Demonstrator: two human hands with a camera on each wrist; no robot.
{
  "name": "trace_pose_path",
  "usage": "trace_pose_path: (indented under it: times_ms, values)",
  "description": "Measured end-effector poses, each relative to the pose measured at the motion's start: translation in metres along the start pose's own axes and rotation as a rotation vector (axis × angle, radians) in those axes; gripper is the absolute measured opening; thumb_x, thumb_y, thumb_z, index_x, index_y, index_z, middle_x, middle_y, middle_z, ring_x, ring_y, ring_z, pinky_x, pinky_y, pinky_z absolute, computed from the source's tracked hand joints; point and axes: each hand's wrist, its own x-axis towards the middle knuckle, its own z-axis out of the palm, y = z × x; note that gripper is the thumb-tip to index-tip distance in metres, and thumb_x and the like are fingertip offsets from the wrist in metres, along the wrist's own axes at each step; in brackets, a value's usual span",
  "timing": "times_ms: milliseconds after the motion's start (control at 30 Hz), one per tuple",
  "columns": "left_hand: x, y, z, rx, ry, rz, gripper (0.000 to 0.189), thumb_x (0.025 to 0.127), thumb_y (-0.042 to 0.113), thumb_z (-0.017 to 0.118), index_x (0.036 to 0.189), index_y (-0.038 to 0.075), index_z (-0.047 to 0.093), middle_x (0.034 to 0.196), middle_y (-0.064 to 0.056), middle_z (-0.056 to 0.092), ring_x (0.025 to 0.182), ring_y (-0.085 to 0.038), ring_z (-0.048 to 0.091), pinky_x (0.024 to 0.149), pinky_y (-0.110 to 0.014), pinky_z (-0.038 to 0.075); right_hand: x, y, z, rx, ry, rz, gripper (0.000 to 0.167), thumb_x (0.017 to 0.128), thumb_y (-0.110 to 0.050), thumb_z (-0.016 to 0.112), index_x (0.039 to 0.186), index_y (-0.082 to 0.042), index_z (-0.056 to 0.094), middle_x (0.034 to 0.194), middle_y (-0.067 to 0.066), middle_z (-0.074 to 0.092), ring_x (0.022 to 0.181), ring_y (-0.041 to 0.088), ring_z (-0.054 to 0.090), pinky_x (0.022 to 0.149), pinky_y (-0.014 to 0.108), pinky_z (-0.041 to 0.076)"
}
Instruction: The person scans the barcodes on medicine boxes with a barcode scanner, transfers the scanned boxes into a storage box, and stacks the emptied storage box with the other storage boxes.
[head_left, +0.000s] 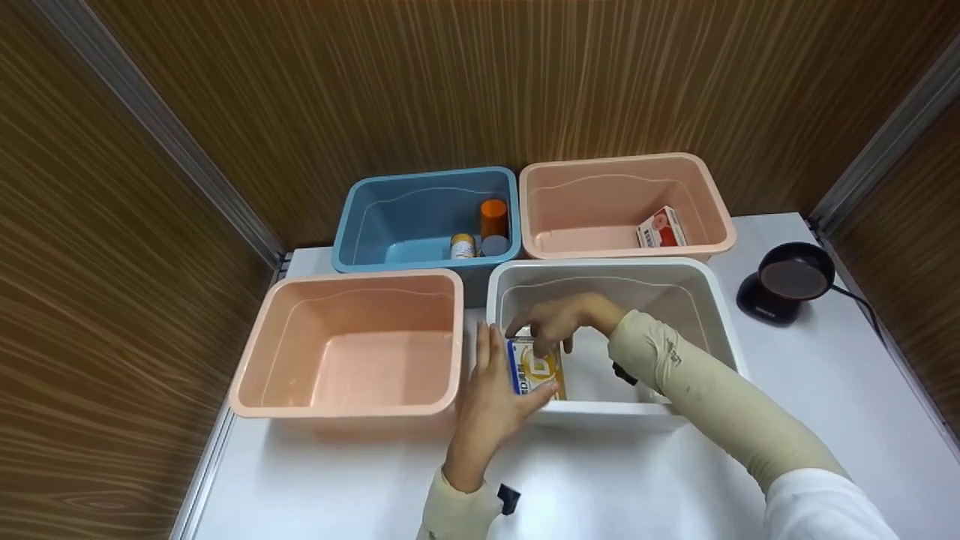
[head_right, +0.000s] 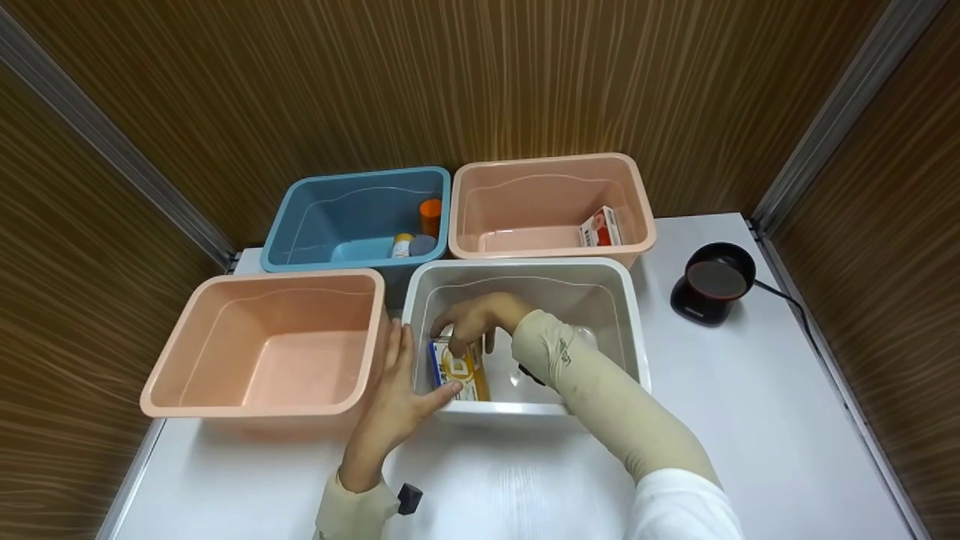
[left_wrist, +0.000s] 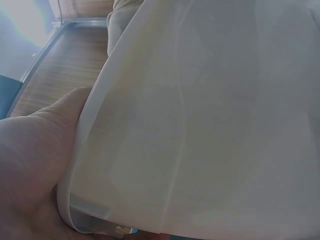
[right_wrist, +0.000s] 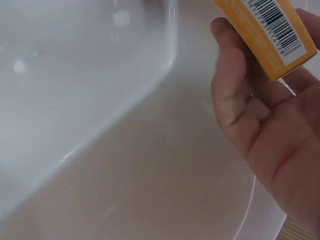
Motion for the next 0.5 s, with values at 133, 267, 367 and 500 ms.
trace_pose_path:
  times_ms: [133,267,367,500]
  values:
    - [0.000,0.001,-0.001,0.016,-0.006,-0.011,0.116,0.081,0.059,0.077,0.161,0.002,0.016,0.168,-0.016,0.006,0.137,-0.043,0.041,0.106,-0.053,0.041,-0.004,-0.003,0.005,0.047,-0.078,0.069,0.083,0.086,-0.009,0.072,0.159,-0.019,0.032,0.138,0.024,0.049,0.095,0.034,0.067,0.076,0.050,0.059]
    - [0.000,0.000,0.000,0.012,-0.012,-0.008,0.115,0.082,0.059,0.077,0.161,0.003,0.015,0.168,-0.016,0.005,0.137,-0.043,0.041,0.105,-0.052,0.042,-0.007,0.000,0.009,0.038,-0.133,0.075,0.090,0.085,-0.002,0.074,0.160,-0.025,0.030,0.126,0.016,0.054,0.089,0.034,0.068,0.076,0.049,0.059]
    - [0.000,0.000,0.000,-0.001,-0.020,-0.012,0.117,0.081,0.061,0.076,0.162,0.004,0.014,0.168,-0.015,0.004,0.140,-0.042,0.038,0.108,-0.052,0.039,-0.013,0.001,0.007,0.007,-0.052,0.025,0.087,0.084,-0.001,0.074,0.158,-0.023,0.034,0.123,0.011,0.056,0.089,0.028,0.065,0.075,0.046,0.059]
    - [0.000,0.000,-0.002,-0.019,-0.033,-0.018,0.118,0.081,0.062,0.076,0.162,0.005,0.012,0.169,-0.014,0.002,0.142,-0.042,0.034,0.111,-0.051,0.035,-0.027,0.002,0.001,-0.055,0.126,-0.078,0.076,0.085,-0.001,0.072,0.154,-0.012,0.042,0.119,0.010,0.062,0.088,0.023,0.063,0.073,0.043,0.059]
